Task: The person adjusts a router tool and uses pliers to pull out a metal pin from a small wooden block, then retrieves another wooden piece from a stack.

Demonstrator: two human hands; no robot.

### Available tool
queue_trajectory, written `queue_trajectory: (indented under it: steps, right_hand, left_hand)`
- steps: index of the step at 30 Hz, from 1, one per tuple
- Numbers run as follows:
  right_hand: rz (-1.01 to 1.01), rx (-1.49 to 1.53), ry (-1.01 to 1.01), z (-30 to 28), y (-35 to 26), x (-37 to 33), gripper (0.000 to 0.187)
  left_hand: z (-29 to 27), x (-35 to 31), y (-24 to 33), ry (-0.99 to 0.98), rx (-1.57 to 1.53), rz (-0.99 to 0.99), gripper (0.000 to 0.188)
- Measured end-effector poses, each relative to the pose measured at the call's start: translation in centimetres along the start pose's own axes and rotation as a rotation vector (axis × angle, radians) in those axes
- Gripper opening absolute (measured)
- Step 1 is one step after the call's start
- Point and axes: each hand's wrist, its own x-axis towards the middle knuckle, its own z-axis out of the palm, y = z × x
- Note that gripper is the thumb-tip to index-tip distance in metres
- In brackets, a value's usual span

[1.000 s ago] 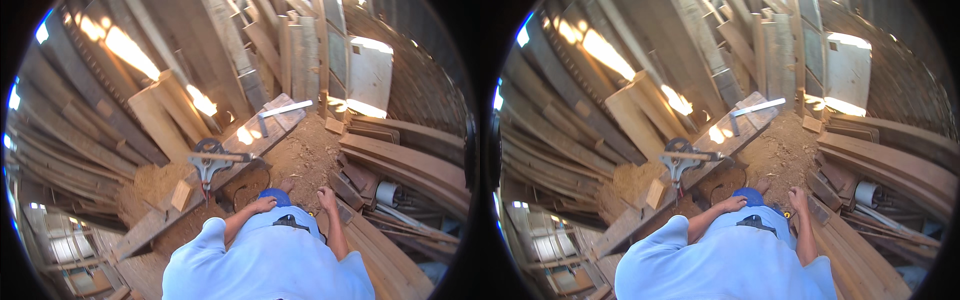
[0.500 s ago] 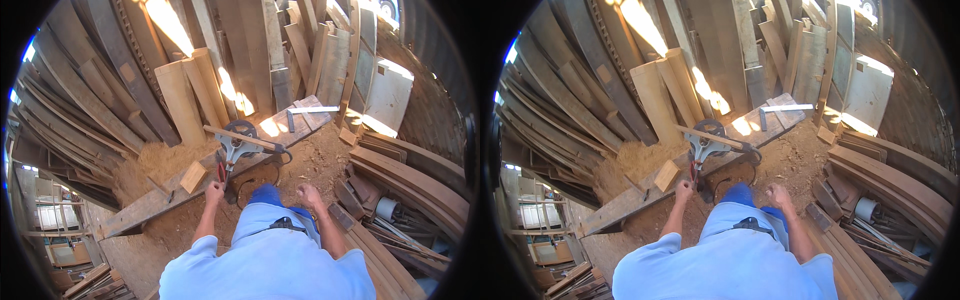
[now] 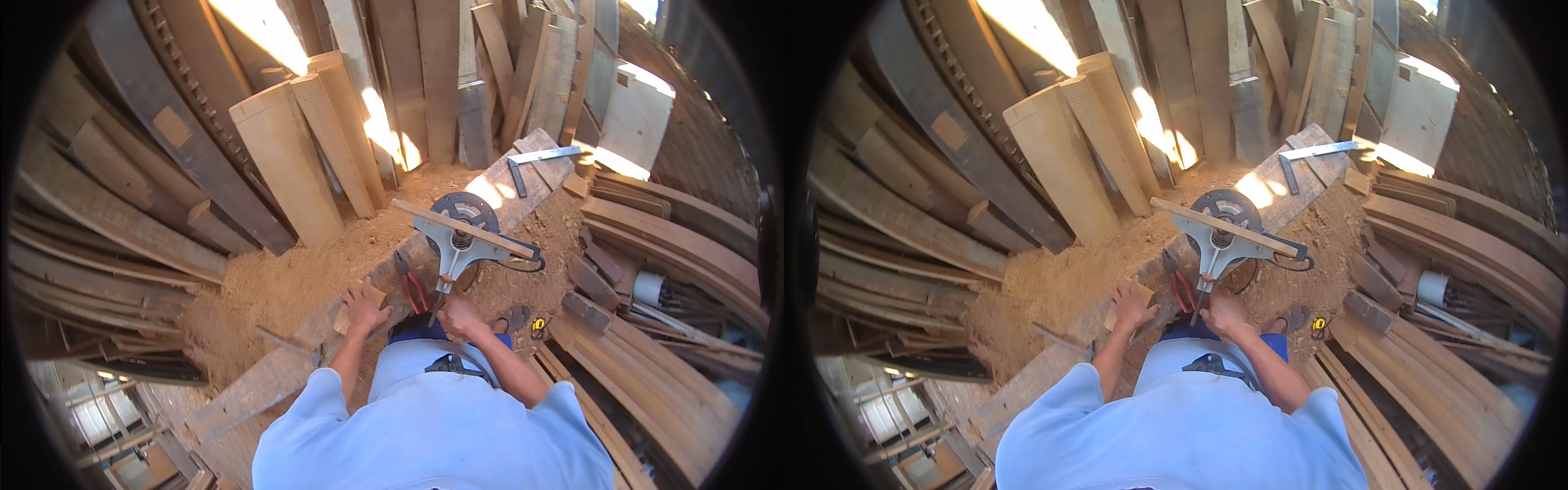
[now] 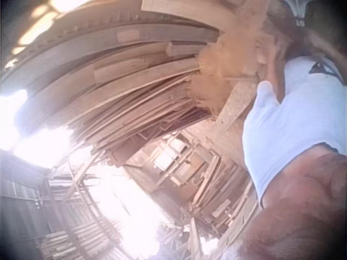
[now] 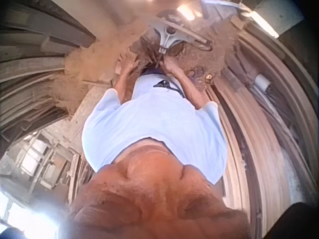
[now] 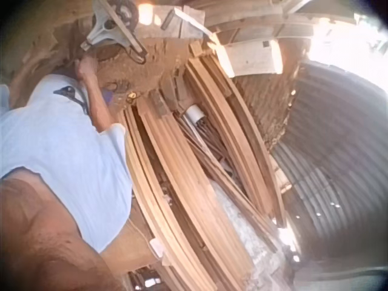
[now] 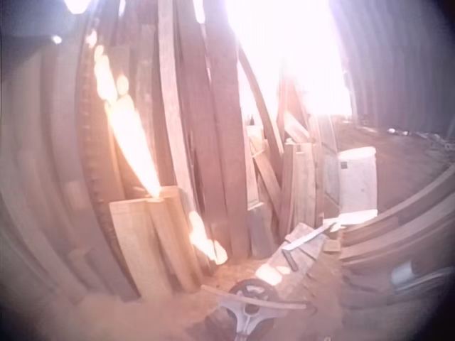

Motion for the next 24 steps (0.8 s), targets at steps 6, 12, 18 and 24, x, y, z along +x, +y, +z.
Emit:
queue_trajectory:
  steps: [6, 12, 18, 24]
  right_hand:
    - [0.142, -0.128, 0.112, 5.3, -6.8, 4.4, 0.085]
    - [0.287, -0.024, 0.258, 6.2, -6.1, 5.9, 0.054]
    - [0.494, 0.159, 0.188, 7.7, 4.7, 0.7, 0.044]
    - [0.687, 0.467, 0.772, 3.8, 11.6, -5.7, 0.047]
  left_hand:
    - [-1.9, 2.1, -1.2, -0.047, 0.031, 0.033, 0.101]
    - [-3.1, 4.4, 0.8, -0.053, -0.141, 0.048, 0.097]
    - [-3.4, 6.6, 4.6, -0.032, -0.155, 0.151, 0.098]
    - [-3.8, 13.1, 4.2, 0.247, -0.569, 0.307, 0.081]
